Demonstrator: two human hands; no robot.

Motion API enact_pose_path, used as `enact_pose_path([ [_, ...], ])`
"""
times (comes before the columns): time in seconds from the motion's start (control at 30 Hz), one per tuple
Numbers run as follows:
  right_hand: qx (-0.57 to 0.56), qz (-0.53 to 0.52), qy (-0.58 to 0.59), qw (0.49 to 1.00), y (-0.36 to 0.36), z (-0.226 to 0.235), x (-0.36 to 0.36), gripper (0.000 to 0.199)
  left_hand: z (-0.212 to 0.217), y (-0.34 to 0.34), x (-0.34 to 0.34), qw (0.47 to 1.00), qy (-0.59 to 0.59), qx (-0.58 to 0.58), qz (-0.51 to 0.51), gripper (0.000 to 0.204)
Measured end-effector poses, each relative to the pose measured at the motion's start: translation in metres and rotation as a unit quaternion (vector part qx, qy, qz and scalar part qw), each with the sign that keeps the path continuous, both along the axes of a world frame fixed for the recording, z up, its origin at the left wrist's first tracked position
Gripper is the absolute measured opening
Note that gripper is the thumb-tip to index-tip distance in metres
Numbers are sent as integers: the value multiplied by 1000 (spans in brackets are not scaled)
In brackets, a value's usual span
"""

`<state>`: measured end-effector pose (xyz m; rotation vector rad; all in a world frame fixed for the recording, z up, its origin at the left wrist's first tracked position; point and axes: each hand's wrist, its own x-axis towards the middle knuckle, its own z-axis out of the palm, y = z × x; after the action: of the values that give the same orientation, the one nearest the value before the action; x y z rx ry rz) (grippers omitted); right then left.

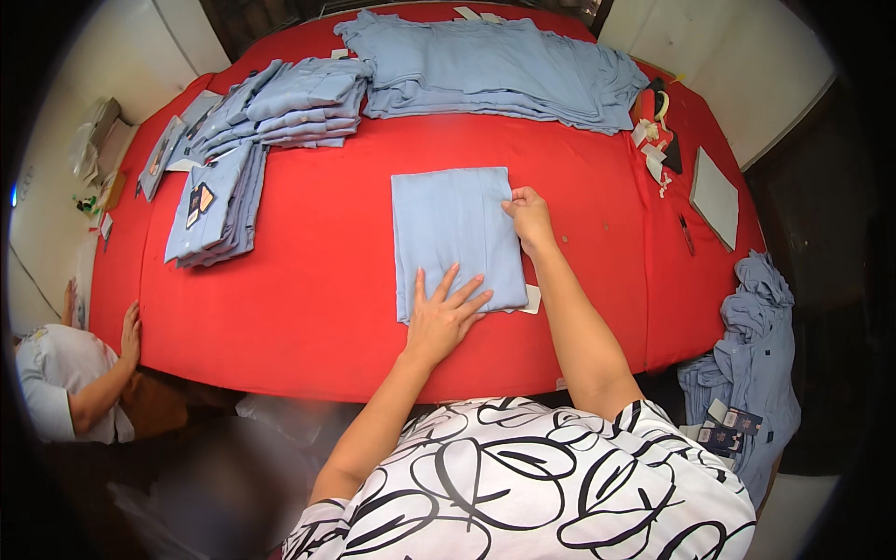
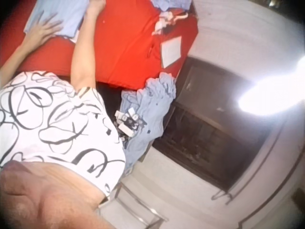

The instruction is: The person folds blue polo shirts over a cardboard guide on a red table and stacks them.

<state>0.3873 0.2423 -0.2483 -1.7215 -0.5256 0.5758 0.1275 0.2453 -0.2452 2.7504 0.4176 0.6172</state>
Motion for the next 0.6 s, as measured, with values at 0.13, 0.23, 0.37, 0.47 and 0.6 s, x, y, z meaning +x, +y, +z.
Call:
enact_pose_path([
  [0.13, 13, 17, -54, 998, -2, 15, -19, 34, 0, 1, -2, 999, -17, -12, 26, 43],
  [0.23, -122, 10, -394, 911, -12, 24, -42, 43, 3, 3, -9, 995, -70, -49, 58, 47],
  [0.37, -179, -2, -298, 938, -60, 30, -65, 53, 18, 15, -24, 956, -106, -94, 257, 53],
  [0.47, -279, 112, -281, 911, -109, 36, -83, 58, 23, 24, -49, 942, 6, -116, 314, 51],
  [0.6, -188, 69, -261, 944, -124, 32, -103, 48, 18, 29, -57, 939, 15, -172, 298, 42],
])
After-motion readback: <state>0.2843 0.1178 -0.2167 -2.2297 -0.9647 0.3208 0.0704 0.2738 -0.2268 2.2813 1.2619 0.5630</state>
